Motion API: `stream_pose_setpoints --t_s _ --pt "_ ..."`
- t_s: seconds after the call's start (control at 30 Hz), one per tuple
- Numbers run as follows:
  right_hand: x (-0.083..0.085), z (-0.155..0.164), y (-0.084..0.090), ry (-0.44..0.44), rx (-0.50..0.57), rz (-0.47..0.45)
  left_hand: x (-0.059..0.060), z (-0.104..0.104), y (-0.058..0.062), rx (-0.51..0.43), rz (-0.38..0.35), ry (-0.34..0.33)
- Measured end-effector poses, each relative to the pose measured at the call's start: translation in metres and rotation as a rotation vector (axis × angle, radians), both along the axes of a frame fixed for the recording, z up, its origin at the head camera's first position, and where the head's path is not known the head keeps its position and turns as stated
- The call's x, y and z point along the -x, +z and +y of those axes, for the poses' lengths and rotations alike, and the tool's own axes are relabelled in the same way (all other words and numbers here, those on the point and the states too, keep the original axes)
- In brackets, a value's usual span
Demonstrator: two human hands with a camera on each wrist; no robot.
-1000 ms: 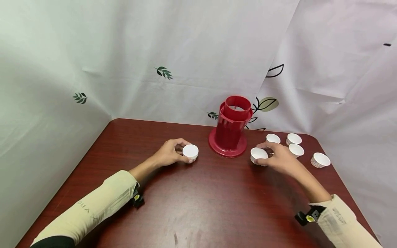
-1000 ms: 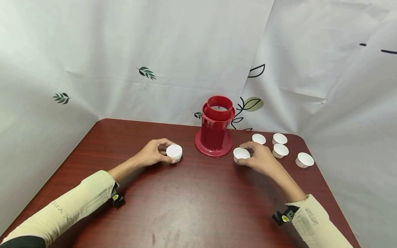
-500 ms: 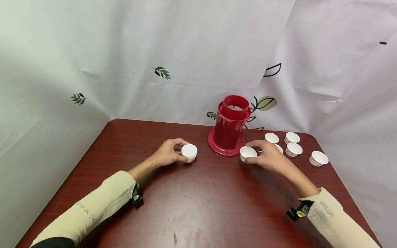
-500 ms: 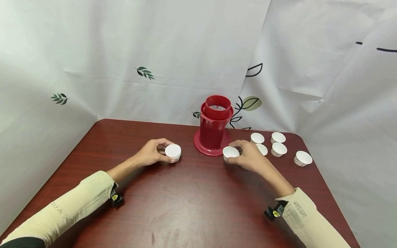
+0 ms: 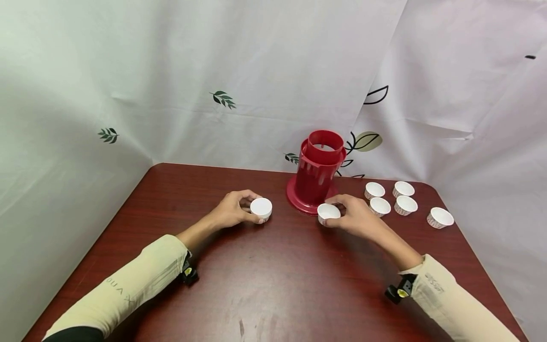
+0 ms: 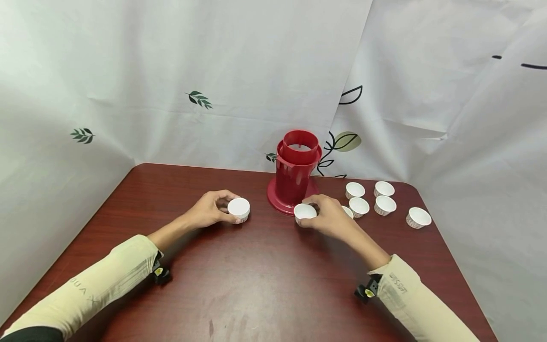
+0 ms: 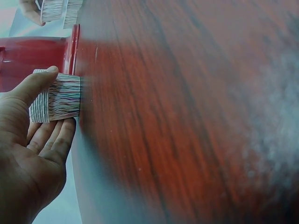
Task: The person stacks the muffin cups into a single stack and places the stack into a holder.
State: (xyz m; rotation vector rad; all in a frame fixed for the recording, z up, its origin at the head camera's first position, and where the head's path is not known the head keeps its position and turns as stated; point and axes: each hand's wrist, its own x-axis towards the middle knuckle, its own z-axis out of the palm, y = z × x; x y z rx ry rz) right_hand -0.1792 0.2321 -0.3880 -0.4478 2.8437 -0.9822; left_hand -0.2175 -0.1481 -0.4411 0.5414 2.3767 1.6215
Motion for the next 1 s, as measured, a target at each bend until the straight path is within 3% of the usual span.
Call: stream_pose_setpoints --t_s 1.0 --pt "0.015 -0.061 -0.005 0.060 0.075 0.023 0.002 -0.001 -0.001 0.034 0.006 0.005"
